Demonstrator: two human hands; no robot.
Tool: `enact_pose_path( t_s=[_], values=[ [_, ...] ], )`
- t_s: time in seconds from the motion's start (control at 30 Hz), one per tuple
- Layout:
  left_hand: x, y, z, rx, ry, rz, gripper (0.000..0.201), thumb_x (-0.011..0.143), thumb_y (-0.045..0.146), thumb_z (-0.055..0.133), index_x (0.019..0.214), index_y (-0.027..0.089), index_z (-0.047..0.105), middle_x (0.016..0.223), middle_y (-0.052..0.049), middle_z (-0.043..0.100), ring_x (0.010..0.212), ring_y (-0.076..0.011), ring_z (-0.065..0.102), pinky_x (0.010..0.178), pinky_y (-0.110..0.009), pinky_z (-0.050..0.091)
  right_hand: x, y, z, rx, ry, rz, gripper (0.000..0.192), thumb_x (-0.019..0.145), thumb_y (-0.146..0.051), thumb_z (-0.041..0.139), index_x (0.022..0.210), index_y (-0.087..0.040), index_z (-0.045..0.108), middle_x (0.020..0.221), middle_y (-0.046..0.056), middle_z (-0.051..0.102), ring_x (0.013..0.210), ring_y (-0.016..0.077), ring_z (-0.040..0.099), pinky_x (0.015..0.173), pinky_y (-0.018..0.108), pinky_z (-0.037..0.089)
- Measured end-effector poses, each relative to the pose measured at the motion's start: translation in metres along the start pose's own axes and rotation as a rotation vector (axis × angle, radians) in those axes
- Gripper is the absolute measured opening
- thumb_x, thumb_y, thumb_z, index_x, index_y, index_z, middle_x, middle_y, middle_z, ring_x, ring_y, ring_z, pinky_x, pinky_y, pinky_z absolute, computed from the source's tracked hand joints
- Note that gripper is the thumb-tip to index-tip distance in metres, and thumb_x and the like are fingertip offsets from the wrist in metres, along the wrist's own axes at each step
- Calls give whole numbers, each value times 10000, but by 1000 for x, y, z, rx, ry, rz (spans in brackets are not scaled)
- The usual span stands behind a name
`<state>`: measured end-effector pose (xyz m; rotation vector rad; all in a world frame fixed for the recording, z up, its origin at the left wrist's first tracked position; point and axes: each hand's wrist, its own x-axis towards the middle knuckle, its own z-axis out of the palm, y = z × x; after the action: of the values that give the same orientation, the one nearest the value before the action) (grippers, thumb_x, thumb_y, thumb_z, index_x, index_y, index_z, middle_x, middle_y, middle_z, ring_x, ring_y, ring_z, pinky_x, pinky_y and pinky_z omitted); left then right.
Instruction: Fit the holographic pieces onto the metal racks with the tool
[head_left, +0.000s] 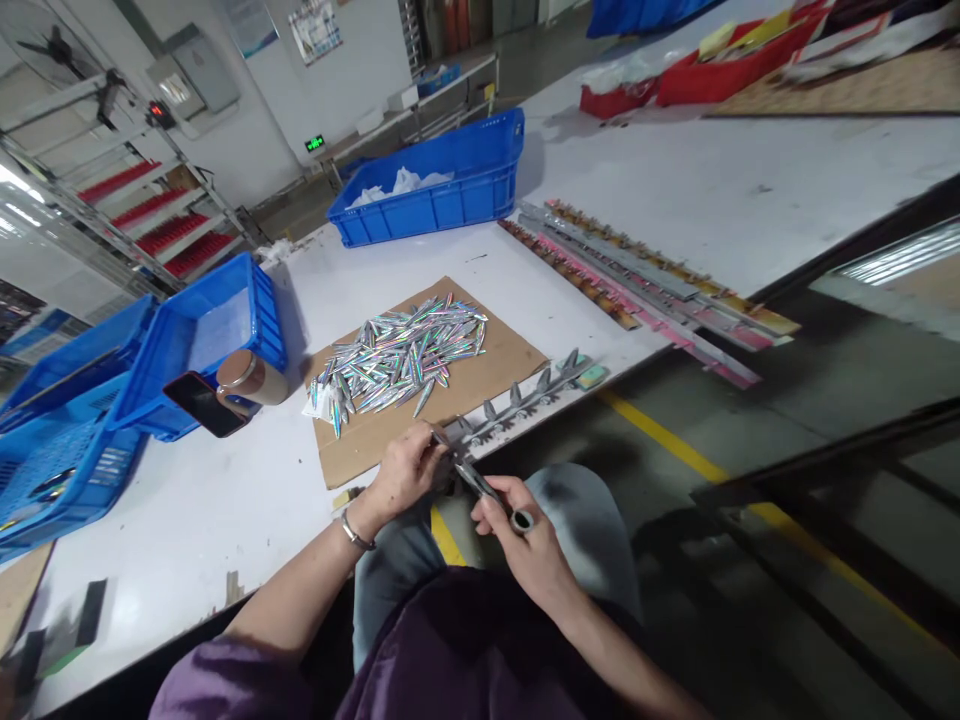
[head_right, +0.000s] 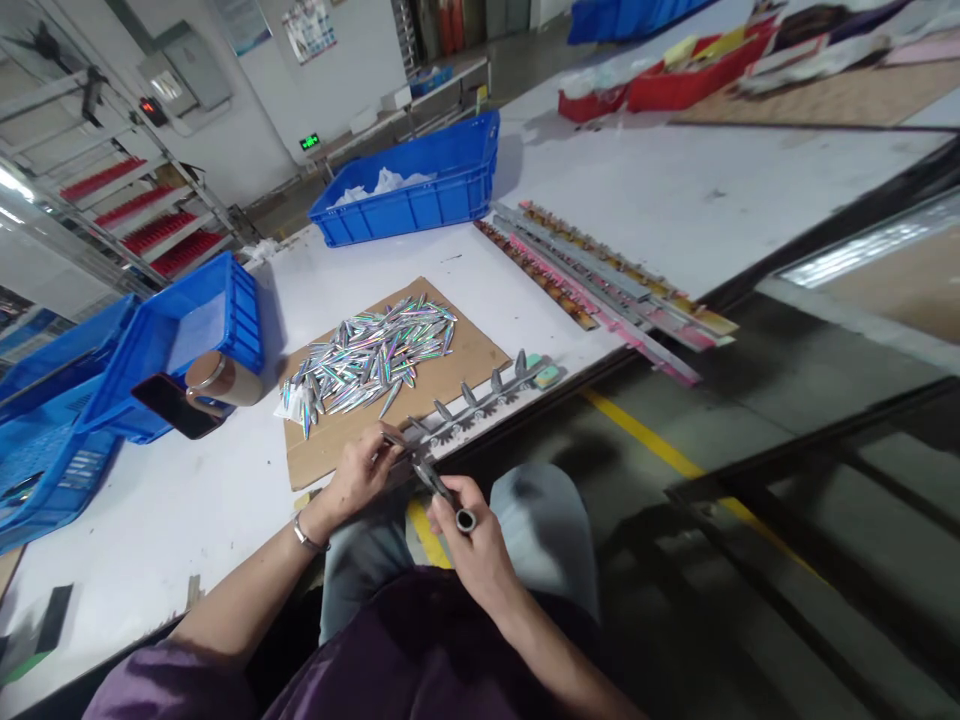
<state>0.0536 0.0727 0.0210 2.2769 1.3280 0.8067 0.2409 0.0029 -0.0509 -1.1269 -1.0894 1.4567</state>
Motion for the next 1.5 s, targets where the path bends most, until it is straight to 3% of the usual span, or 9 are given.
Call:
enact_pose_path(
  t_s=[0.23,0.47,0.57,0.73,0.87,1.1,1.2,1.3,1.5],
  values=[
    [-1,0,0,0,-1,-34,203,1030,330,452,977,194,594,901,-62,653,834,-175,624,785,-296,492,1,1,1,-1077,145,-719,266,1051,-240,406,1231,-117,559,842,79,683,739,233,647,735,381,434],
    [-1,-3,1,3,-5,-30,218,1031,341,448,973,191,594,899,-64,650,836,-178,622,780,-296,494,4,-21,-8,-1353,13,-765,346,919,13,449,1214,-97,593,824,92,652,732,232,596,733,382,411],
    [-1,-3,1,-11,-5,-24,217,1033,341,442,975,193,589,929,-73,657,869,-183,628,807,-306,500,9,-25,-8,-984,-73,-532,293,912,-50,492,1150,-157,626,840,96,660,742,231,594,734,375,427],
    [-1,-3,2,8,-6,-28,200,1028,328,454,969,191,587,902,-72,651,828,-183,614,780,-310,497,11,-12,9,334,-92,153,316,913,-549,608,919,-234,597,652,-27,530,488,130,436,515,269,380],
    [-2,-1,1,29,-10,-20,201,1031,324,441,967,193,580,898,-68,642,831,-182,613,788,-311,495,7,-2,9,656,-150,315,396,879,-603,641,903,-209,610,602,-55,478,442,89,367,476,231,339],
    [-4,4,1,105,-52,-74,161,1005,317,494,976,189,588,892,-63,641,801,-183,613,749,-302,485,11,-9,-21,-934,-63,-574,290,995,-256,490,1218,-166,652,847,102,669,746,241,612,758,386,436],
    [-5,4,2,115,-49,-79,151,1002,292,495,955,183,588,890,-68,654,810,-189,621,748,-299,484,14,-9,-19,-1105,-85,-653,300,987,-162,444,1191,-147,663,802,111,645,708,237,584,725,384,415],
    [-5,4,3,122,-51,-83,132,992,272,506,936,184,587,880,-67,661,813,-194,626,740,-296,484,15,-2,-12,-704,-78,-454,217,953,-272,557,1139,-204,647,813,72,632,667,212,549,659,353,406],
    [-10,4,4,131,-58,-86,157,984,280,505,945,184,624,872,-69,669,825,-198,637,758,-299,501,9,15,7,683,-116,278,313,829,-489,749,897,-224,596,613,-93,322,481,65,153,485,224,300]
  ],
)
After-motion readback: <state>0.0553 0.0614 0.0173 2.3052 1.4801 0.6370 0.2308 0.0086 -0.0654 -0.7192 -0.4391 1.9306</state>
